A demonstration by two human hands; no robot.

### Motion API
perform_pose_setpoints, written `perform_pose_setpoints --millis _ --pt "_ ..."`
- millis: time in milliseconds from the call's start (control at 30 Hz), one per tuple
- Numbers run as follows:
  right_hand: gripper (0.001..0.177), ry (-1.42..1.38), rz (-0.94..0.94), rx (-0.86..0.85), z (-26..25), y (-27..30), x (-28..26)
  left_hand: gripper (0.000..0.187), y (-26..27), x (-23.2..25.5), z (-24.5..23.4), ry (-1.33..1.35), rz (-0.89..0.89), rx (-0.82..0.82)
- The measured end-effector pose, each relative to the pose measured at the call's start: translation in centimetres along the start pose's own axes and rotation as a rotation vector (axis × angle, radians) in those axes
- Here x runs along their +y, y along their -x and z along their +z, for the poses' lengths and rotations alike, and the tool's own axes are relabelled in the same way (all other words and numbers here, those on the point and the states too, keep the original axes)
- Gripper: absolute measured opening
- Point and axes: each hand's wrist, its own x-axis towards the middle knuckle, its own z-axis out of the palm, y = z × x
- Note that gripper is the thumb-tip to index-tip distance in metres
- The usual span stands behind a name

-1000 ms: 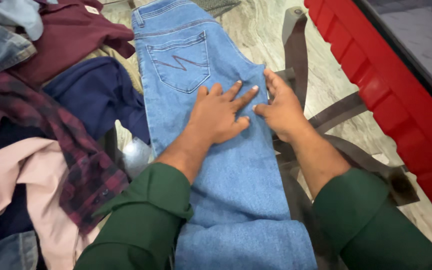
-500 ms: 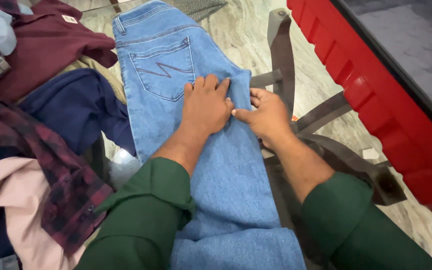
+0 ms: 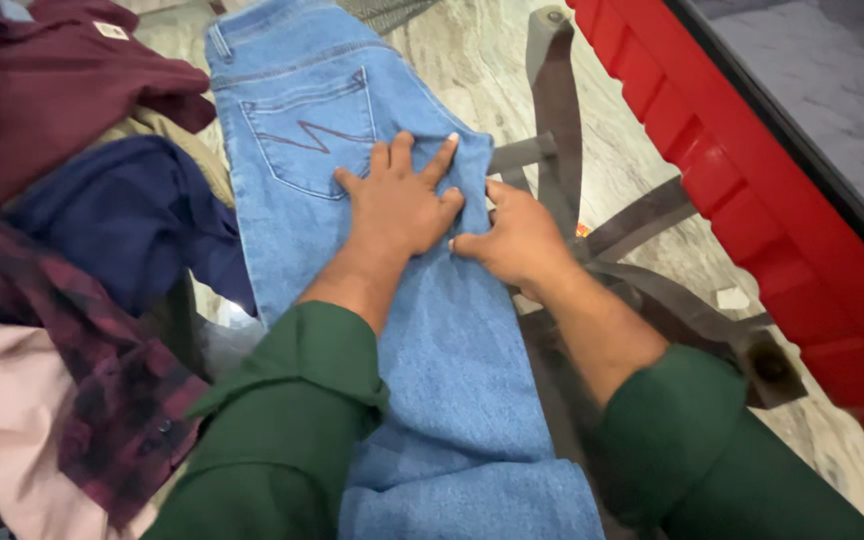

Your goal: The person folds a pair of light blue jeans on a glass table, smoothing the fabric and rolling them into a compact bundle. The person then places the folded jeans into a red suitcase. Finally, the person picks up a denim jacket from a pile of clothes and begins to unfold it.

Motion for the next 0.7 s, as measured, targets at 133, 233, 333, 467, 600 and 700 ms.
perform_pose_setpoints --millis 133,233,333,467,600,700 --pt "0.083 0.12 -0.104 0.043 0.2 0.2 0.0 0.069 -0.1 0.1 -0.4 0.013 -0.029 -0.111" --pt "0.089 0.217 -0.146 0.056 0.3 0.1 0.6 0.071 0.0 -0.3 -0.2 0.024 0.004 -0.046" --pt "0.088 0.269 -0.312 0.097 0.5 0.1 1.0 0.066 1.1 -0.5 0.8 0.104 0.01 0.151" --pt "0.092 0.309 -0.103 0.034 0.3 0.3 0.6 0.04 1.5 -0.9 2.3 -0.041 0.136 0.357" --pt "0.095 0.349 -0.195 0.047 0.6 0.3 0.6 0.045 1.0 -1.4 2.8 0.108 0.202 0.163" --pt "0.099 0.402 -0.379 0.023 0.6 0.3 0.9 0.045 1.0 -2.0 3.1 0.089 0.252 0.177"
